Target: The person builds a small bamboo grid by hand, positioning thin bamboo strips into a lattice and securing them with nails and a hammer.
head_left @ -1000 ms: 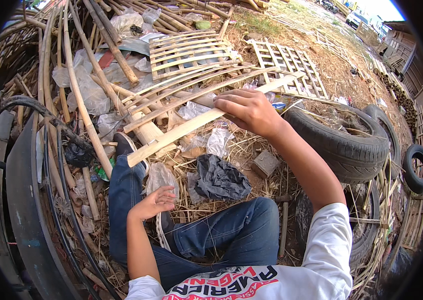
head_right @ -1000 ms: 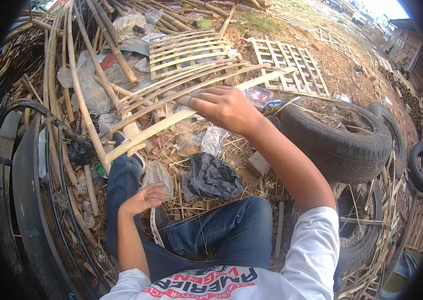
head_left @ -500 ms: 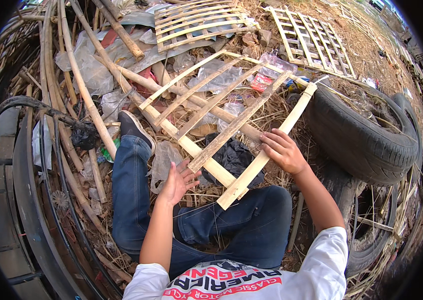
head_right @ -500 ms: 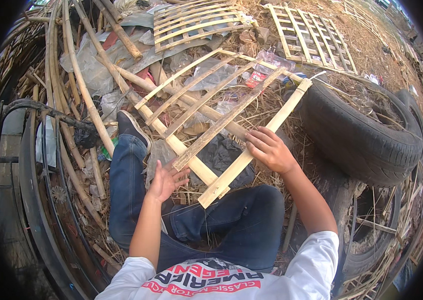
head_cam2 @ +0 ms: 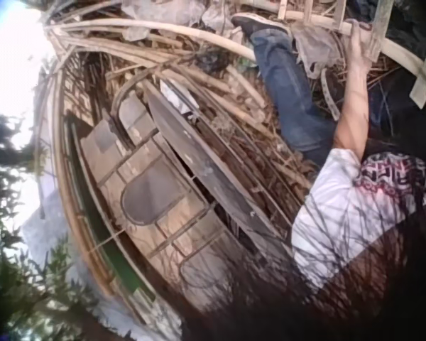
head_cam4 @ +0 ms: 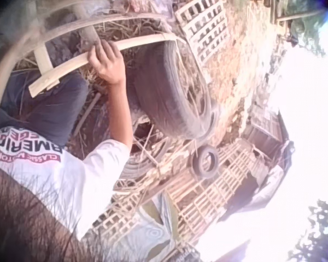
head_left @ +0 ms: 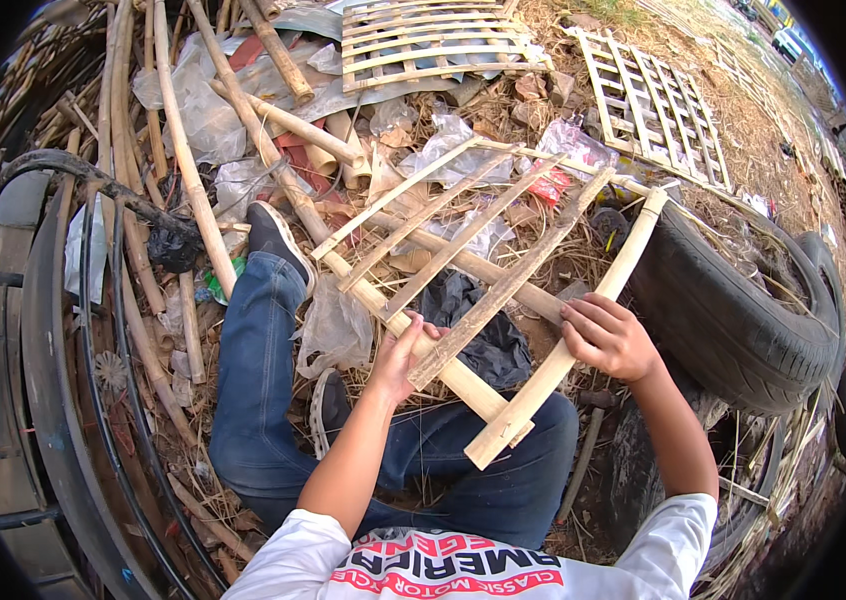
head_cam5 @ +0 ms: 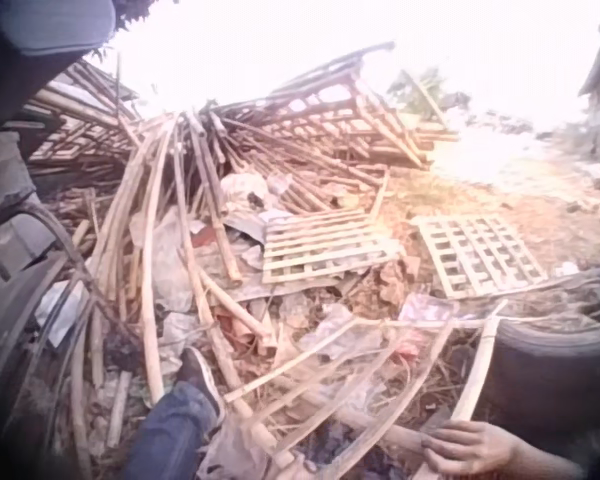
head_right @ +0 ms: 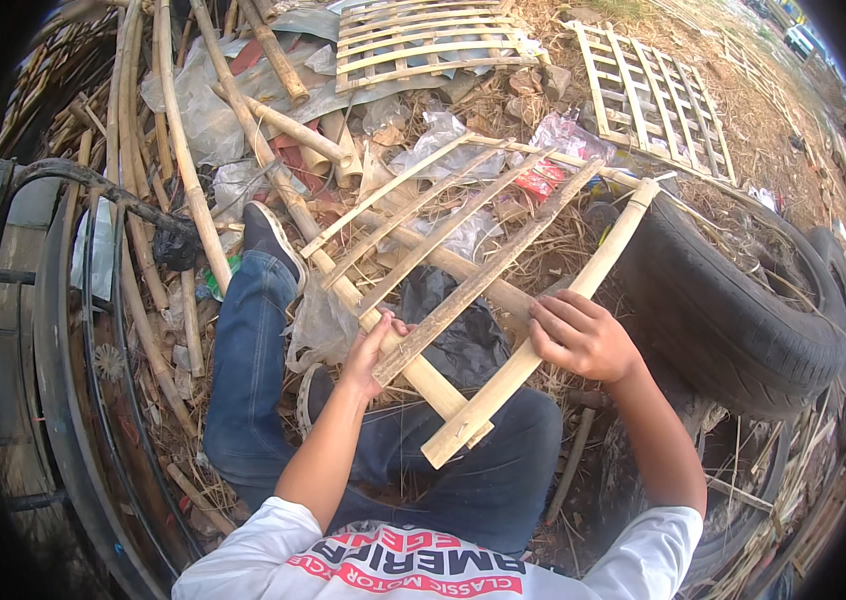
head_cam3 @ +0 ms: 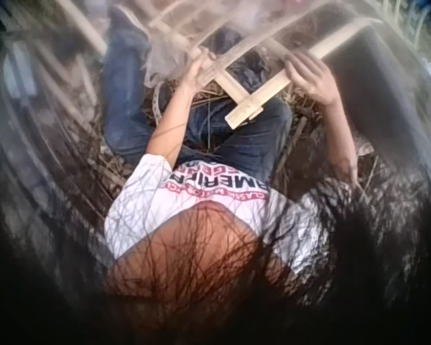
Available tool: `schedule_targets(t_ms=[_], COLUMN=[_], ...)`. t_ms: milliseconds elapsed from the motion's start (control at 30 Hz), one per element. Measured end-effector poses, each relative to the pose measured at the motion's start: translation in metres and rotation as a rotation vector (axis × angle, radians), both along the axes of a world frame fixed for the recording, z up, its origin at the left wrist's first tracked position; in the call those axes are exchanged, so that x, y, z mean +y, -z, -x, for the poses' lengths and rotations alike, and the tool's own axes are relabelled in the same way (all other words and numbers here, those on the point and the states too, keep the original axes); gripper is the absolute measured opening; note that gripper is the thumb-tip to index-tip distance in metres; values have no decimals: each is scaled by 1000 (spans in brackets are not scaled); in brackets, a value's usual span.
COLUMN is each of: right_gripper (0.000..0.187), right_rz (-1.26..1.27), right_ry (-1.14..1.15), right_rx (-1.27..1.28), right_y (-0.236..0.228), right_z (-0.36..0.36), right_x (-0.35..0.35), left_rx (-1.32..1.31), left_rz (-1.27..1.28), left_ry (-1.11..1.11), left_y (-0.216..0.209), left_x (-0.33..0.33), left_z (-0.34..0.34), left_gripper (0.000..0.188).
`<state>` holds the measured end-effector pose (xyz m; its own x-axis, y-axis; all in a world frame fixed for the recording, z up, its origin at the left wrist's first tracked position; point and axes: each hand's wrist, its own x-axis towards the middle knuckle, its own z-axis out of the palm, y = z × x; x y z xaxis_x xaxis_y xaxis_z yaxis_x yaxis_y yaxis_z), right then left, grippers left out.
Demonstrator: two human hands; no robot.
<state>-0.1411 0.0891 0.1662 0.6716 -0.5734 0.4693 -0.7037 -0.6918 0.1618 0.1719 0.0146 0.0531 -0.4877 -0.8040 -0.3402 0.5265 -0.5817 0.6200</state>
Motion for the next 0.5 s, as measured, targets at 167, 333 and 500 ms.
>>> schedule_targets(t_ms=[167,333,500], right_gripper=[27,28,22], right_rz=[36,2,-42], right_ry=[-13,96,205], right_rx=[1,9,20], right_y=[26,79,127], right_z=[0,23,38], right_x=[-36,-67,-71], left_rx=[12,-88,-105], left_rz=[151,190,171], left_ry=[3,38,50], left_y=[33,70,91], left_x=[-47,-95,-101], left_z=[-5,12,22], left_gripper=[14,19,20])
